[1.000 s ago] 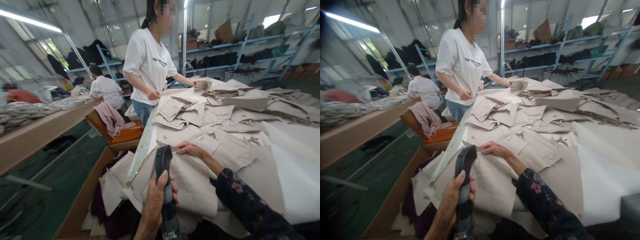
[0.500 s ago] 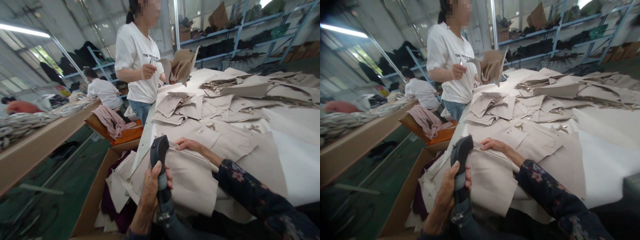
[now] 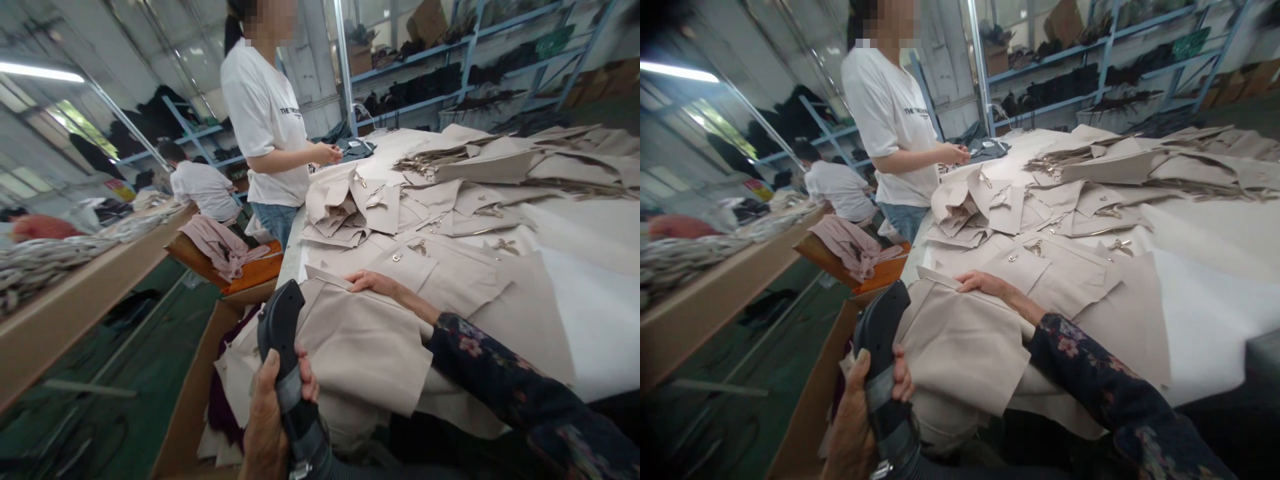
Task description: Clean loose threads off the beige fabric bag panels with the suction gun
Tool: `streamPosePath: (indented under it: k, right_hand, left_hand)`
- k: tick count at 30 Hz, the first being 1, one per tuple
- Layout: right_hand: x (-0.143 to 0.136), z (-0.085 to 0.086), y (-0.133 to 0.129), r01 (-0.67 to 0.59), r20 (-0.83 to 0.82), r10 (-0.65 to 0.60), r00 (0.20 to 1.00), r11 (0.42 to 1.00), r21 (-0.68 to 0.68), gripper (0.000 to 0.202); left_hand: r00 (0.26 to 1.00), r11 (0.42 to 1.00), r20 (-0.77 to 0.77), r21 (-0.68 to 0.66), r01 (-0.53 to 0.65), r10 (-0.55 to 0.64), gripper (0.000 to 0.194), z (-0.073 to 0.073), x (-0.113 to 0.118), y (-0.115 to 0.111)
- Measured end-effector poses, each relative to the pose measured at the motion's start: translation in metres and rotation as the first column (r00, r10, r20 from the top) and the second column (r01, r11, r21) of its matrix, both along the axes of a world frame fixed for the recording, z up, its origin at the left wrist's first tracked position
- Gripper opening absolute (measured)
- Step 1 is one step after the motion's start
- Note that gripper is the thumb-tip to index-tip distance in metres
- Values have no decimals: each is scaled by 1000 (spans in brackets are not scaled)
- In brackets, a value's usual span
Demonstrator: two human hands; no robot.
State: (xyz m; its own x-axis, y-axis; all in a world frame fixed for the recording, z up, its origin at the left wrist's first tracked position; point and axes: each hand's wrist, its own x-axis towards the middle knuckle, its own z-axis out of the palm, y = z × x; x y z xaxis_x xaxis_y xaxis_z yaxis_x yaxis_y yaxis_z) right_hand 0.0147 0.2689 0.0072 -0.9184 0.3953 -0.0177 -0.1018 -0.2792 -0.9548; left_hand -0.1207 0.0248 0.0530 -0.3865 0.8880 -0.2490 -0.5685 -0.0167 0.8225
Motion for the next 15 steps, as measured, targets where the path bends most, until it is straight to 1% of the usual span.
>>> streamPosePath:
  k: [1,3,5,8,10,12,14,15]
  right_hand:
    - [0,1,0,-25,-10,25,1000,1000,1,40]
    - [0,4,-2,-28,-13,28,1000,999,32,38]
    - [1,8,-3,0,-10,1,1000,997,74,34]
    - [3,12,-5,49,6,-51,999,989,140,30]
    - [3,12,-6,60,16,-64,998,980,188,29]
    - [2,10,-7,26,24,-32,999,979,201,32]
    - [2,9,-8,-5,27,0,1000,981,193,38]
    - [1,10,-8,-1,22,-4,1000,980,200,40]
  left_hand:
    - [1000,1000,1,-10,12,-12,38,-1,3,-1]
    - [999,999,8,-30,39,-39,37,-4,10,0]
    - [998,996,6,-47,70,-70,36,-8,16,5]
    - [995,992,-23,-72,100,-102,38,-9,18,20]
    - [996,995,-58,-74,70,-74,39,-7,17,31]
    - [995,998,-101,-66,14,-21,41,-2,14,38]
    - [991,998,-130,-53,-36,29,41,3,13,37]
    - [989,998,-139,-48,-51,44,41,6,12,34]
